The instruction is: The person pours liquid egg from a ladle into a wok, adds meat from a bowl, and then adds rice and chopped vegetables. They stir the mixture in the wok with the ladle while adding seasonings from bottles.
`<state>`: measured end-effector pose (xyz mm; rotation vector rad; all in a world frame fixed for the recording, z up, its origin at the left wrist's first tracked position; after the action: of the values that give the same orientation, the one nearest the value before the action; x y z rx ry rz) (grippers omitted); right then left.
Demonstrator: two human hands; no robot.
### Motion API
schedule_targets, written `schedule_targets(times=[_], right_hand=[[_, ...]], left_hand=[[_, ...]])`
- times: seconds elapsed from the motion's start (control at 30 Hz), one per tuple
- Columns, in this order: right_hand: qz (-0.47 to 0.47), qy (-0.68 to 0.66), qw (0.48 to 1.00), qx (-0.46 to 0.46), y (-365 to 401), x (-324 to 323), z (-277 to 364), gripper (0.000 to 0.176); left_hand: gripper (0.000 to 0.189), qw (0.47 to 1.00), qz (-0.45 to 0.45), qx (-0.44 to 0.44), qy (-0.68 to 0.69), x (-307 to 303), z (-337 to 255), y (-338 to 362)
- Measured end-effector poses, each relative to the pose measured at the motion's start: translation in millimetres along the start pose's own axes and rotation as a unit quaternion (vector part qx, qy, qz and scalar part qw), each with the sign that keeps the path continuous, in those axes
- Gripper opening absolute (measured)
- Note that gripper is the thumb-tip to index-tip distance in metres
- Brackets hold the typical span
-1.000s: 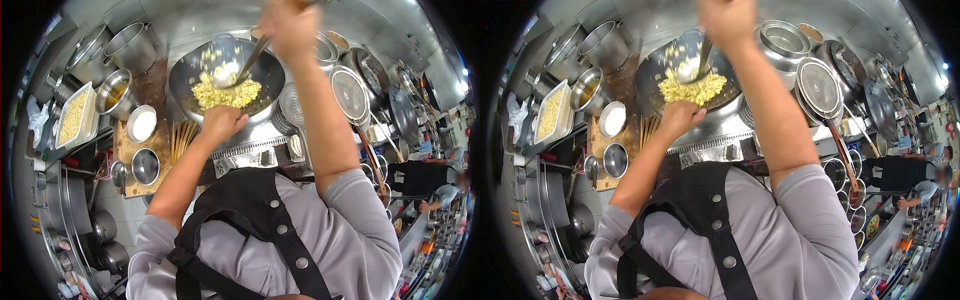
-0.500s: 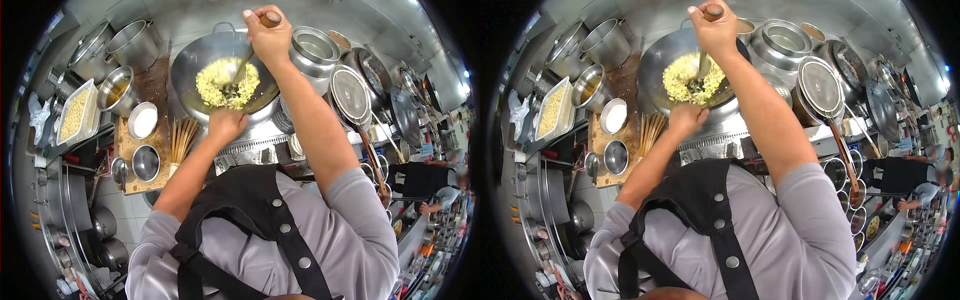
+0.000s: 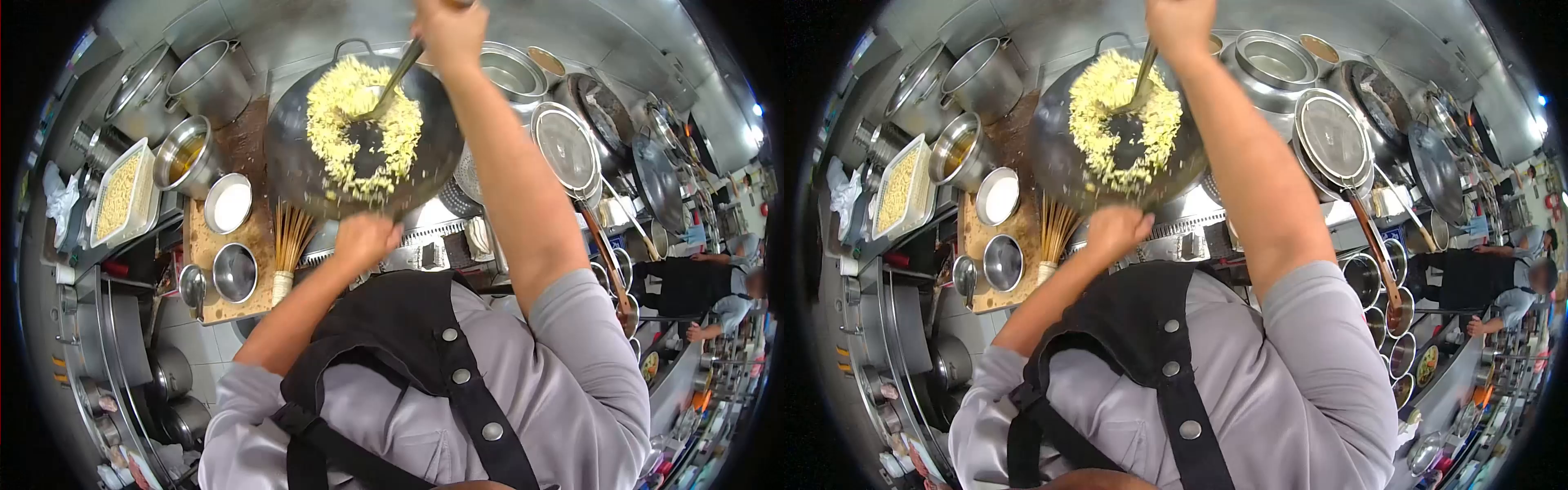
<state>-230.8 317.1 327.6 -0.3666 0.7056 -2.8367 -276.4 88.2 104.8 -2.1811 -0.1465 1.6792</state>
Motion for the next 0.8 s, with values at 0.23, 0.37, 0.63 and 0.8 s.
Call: schedule_targets(times=[0.23,0.37,0.63,0.8], right_hand=[[0.079,-0.073,0.992,-0.064,33,-5,78,0.015],[0.074,0.01,0.992,-0.104,14,11,-26,0.016],[0.054,-0.052,0.996,-0.045,25,1,78,0.016],[0.037,0.064,0.995,-0.06,19,11,0,0.018]], left_hand=[[0.043,0.999,-0.026,0.02,0.016,-39,30,-45],[0.042,0.999,-0.046,-0.012,-0.004,-2,16,-31],[0.038,0.998,-0.045,0.045,-0.008,-43,30,-40],[0.04,1.0,0.002,-0.027,-0.01,8,16,-14]])
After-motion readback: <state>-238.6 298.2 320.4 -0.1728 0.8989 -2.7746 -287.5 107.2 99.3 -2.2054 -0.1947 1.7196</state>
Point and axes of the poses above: each hand's wrist, its own y-axis away from the middle knuckle, its own x-axis out of the palm, z = x × y, the point moved 1 cm from there along -y, towards the middle knuckle, and after that the axes turned 10 degrees about x, right-handed, at the moved point
